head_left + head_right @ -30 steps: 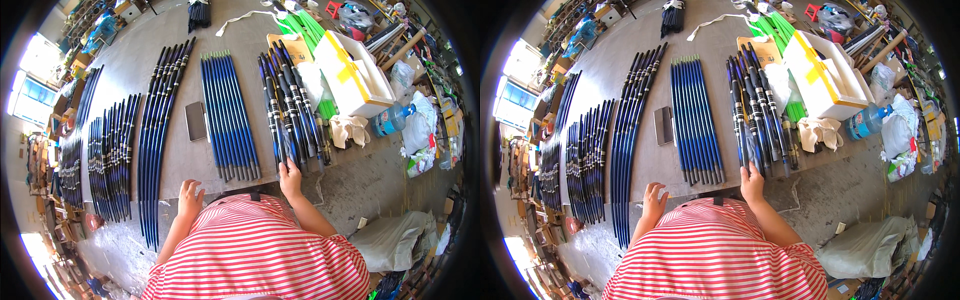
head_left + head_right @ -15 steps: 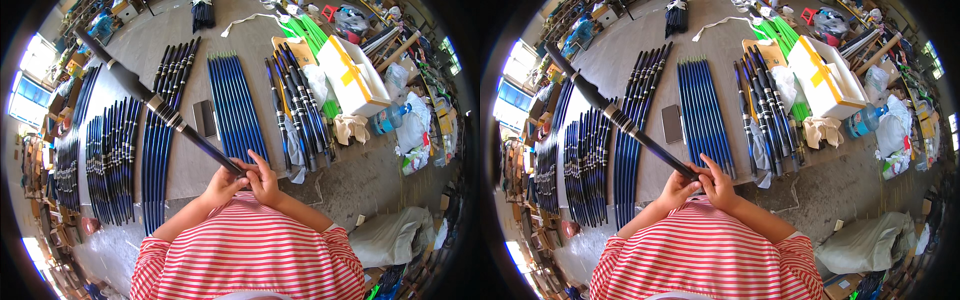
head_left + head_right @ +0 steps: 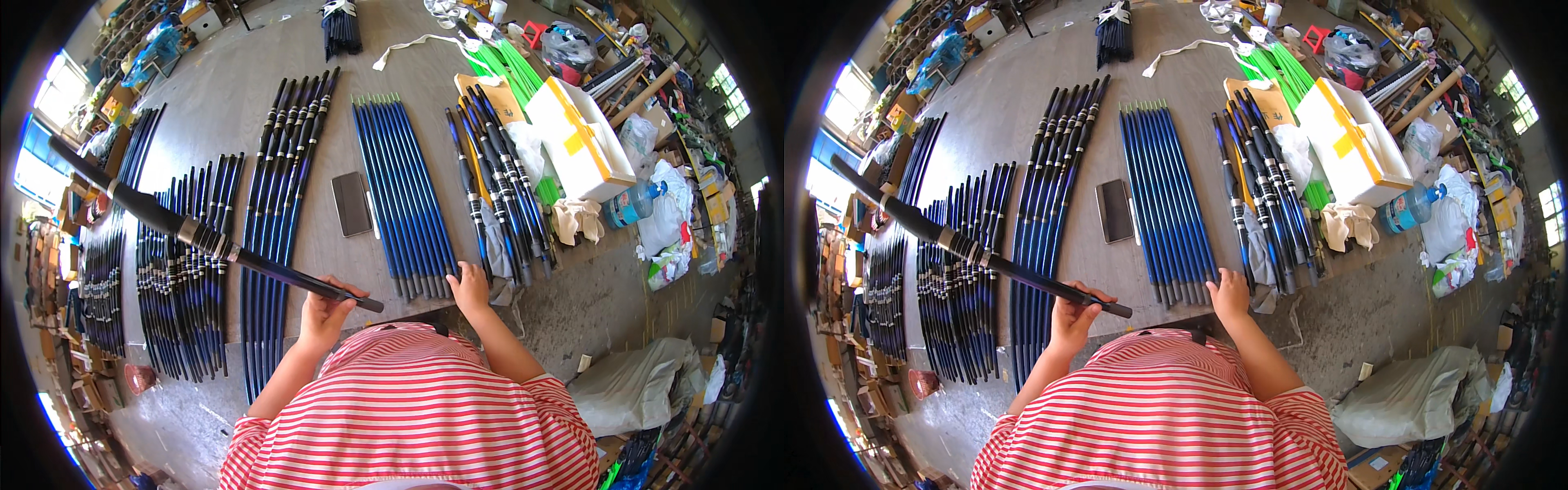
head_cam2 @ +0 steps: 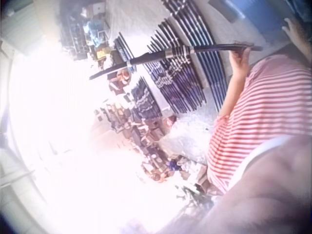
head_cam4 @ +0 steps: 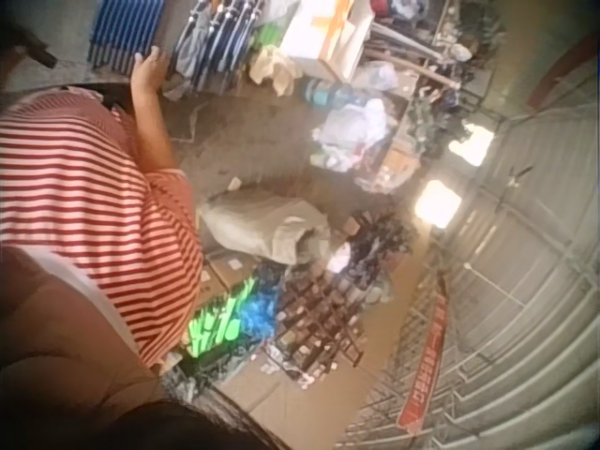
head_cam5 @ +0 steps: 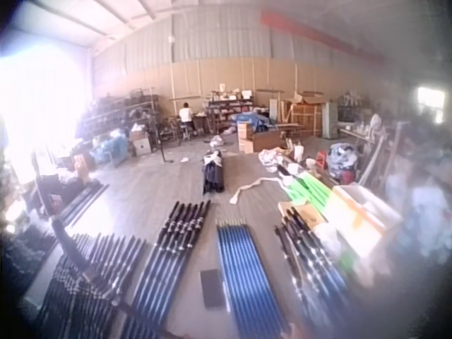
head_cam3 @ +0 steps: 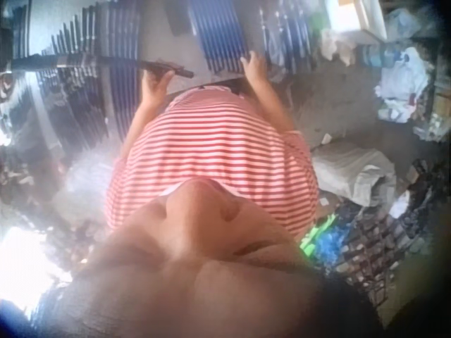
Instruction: The person picks up a fishing rod from a group of rods on a table, wipes their hand over the rod's surface, and then places the rod back onto the table. They repeat this for multiple fishing rods.
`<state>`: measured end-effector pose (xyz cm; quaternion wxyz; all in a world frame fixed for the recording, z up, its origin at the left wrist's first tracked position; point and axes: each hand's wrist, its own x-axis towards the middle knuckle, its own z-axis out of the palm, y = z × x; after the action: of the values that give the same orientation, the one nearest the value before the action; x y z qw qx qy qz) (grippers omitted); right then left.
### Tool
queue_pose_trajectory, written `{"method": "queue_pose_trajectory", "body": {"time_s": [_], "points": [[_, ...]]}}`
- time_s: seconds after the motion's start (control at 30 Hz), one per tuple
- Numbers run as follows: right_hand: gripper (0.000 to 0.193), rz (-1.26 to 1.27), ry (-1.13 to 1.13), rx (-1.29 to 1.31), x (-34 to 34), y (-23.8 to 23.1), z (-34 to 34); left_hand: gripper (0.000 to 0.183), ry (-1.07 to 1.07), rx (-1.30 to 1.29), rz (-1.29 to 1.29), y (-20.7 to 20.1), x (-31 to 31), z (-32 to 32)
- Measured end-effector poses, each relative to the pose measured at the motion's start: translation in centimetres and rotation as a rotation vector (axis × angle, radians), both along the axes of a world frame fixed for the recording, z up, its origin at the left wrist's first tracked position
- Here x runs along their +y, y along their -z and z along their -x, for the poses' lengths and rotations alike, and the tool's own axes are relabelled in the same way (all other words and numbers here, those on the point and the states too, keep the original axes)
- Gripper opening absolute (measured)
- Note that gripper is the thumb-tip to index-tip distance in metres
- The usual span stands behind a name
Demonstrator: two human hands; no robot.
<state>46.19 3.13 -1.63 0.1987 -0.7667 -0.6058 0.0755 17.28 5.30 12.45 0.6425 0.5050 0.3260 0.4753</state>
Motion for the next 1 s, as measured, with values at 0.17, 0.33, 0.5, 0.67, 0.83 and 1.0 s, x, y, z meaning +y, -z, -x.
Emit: {"method": "queue_pose_trajectory", "body": {"time_s": [0.17,0.33,0.5,0.67,0.83,1.0], "points": [[0.038,0.131,0.096,0.146,0.4,1.2,0.0,0.028,-0.070,-0.028,-0.013,0.7,-0.6,2.1],[0.034,0.108,0.166,0.137,0.1,1.0,0.9,0.027,-0.100,-0.016,-0.009,0.3,-0.8,2.8],[0.031,-0.136,0.279,0.273,0.0,1.9,0.5,0.027,-0.143,0.021,-0.006,0.3,-0.9,3.4],[0.037,-0.042,0.422,1.015,-1.1,2.5,-1.3,0.027,-0.171,0.013,-0.013,-0.2,-0.4,3.2],[0.034,-0.253,0.382,1.335,-5.3,-1.8,-0.8,0.028,-0.234,0.026,-0.069,-1.1,1.3,4.0],[0.032,-0.015,0.617,1.408,-9.0,-1.2,-5.3,0.026,-0.390,0.148,-0.132,-4.9,4.8,6.9]]}}
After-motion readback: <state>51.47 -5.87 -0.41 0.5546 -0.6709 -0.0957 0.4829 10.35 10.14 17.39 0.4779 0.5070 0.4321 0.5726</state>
